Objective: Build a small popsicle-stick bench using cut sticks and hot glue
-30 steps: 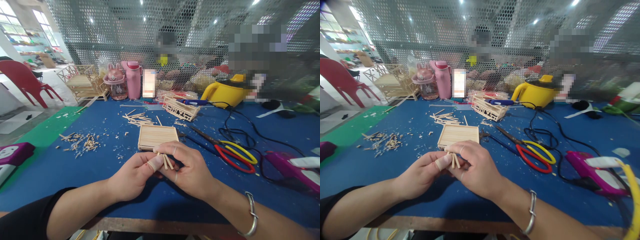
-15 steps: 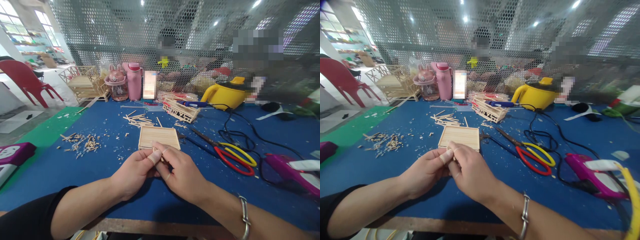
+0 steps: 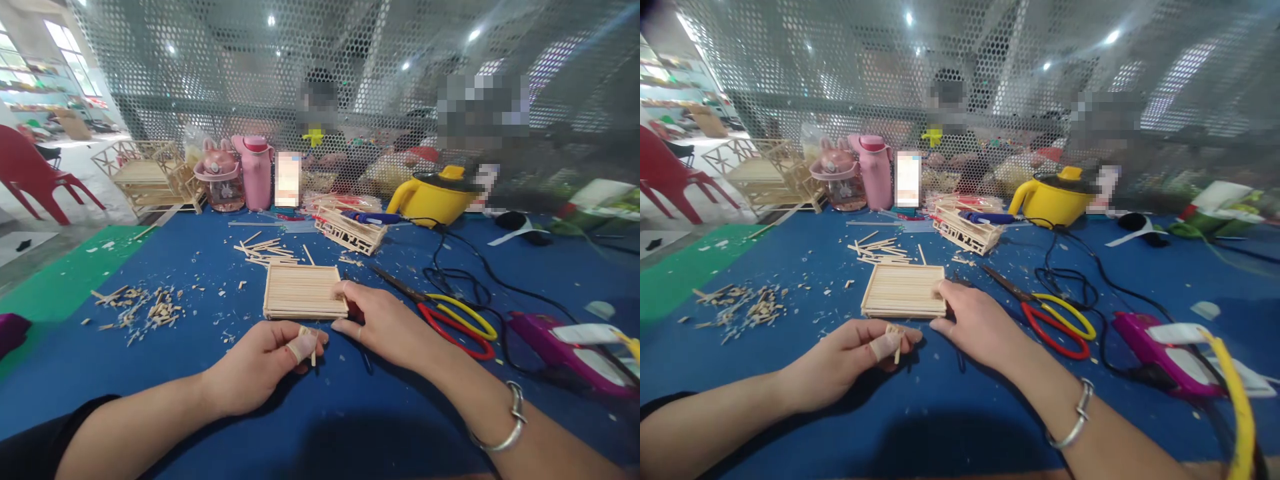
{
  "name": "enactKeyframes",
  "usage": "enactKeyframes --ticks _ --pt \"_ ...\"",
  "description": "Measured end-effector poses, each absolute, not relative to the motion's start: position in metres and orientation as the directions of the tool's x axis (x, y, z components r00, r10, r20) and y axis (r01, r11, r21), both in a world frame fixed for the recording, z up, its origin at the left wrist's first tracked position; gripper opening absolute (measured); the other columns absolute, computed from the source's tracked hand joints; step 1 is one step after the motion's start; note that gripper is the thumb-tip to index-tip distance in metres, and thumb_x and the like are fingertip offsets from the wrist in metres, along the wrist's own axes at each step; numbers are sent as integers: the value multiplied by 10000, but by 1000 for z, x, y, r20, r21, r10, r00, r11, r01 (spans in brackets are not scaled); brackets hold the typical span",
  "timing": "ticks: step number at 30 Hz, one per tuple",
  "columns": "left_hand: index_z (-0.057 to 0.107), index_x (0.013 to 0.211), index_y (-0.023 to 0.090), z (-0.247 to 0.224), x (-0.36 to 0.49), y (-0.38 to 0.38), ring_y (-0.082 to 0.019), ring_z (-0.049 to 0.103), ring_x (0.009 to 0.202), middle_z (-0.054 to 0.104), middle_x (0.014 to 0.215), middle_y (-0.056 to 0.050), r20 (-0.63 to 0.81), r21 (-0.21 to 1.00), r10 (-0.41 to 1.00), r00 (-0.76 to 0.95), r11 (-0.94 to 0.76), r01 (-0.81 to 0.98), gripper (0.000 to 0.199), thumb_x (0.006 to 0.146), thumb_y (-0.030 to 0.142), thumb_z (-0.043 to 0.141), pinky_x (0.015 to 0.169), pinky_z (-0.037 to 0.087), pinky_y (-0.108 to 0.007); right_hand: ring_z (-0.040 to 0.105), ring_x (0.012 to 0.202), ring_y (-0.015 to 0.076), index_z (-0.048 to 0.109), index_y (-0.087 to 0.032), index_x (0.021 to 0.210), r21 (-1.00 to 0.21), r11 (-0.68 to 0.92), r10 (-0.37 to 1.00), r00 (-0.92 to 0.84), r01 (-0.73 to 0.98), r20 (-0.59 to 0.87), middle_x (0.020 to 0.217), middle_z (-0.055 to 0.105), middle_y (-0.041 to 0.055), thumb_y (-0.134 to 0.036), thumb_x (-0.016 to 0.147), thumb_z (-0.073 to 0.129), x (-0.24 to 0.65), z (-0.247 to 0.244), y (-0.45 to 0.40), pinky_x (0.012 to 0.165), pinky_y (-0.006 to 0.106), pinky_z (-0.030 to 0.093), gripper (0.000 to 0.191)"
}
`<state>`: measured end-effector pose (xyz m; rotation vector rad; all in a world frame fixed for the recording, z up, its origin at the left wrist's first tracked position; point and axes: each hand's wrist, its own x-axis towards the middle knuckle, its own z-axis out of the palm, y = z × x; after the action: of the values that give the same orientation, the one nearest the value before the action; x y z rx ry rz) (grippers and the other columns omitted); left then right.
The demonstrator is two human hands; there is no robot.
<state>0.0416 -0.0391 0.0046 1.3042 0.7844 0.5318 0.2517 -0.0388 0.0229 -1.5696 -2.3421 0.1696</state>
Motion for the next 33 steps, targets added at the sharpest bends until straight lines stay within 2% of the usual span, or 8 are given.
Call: enactKeyframes --ticks 4,8,12,15,19,24,27,33 --pt "677 846 125 4 45 -35 -153 561 819 659 953 -90 -271 948 743 612 315 37 372 799 479 575 726 468 -267 619 710 163 556 -213 1074 -301 398 913 -343 867 219 874 669 27 -182 729 649 252 19 -33 624 268 466 358" --pt "674 862 131 0 43 -34 -133 581 816 654 901 -74 -309 866 734 605 479 -139 317 829 428 567 712 466 -233 619 761 185 535 -207 1170 -278 380 907 -295 882 302 893 657 39 -193 705 635 248 30 -44 667 302 490 476" --pt "670 857 116 -5 44 -38 -117 584 791 644 867 -67 -273 805 688 672 546 -232 282 836 382 579 755 461 -241 610 851 178 578 -213 1107 -411 518 841 -359 750 404 964 639 48 -330 664 716 233 33 -60 751 287 505 479" --pt "667 895 110 -7 44 -41 -108 578 784 650 905 -76 -232 819 672 703 525 -232 291 855 377 555 776 450 -245 610 829 145 625 -226 1013 -500 587 805 -394 637 443 918 642 28 -309 698 722 222 26 -63 750 251 504 340" --pt "666 907 114 -7 44 -42 -121 595 787 668 892 -81 -256 816 678 689 534 -222 294 836 387 582 753 453 -247 608 753 120 641 -230 938 -551 565 820 -349 613 453 828 642 7 -191 754 667 214 17 -62 702 232 500 190" --pt "663 941 119 -8 44 -43 -137 622 832 694 855 -88 -276 778 660 699 581 -242 284 835 373 591 778 457 -257 623 778 125 621 -228 906 -534 572 806 -304 623 509 844 658 1 -231 737 695 211 13 -62 709 230 505 184" --pt "669 930 122 -9 43 -45 -131 628 827 702 851 -92 -258 773 654 711 582 -254 270 846 361 578 779 456 -251 636 816 140 633 -228 940 -493 603 774 -311 628 552 883 675 16 -246 734 699 211 12 -62 749 253 513 217" --pt "673 972 120 -7 42 -48 -134 629 831 704 860 -108 -252 749 620 743 611 -255 289 861 360 556 760 459 -242 640 809 161 643 -220 919 -385 657 702 -341 648 625 857 698 32 -240 753 675 210 12 -61 734 299 512 170"
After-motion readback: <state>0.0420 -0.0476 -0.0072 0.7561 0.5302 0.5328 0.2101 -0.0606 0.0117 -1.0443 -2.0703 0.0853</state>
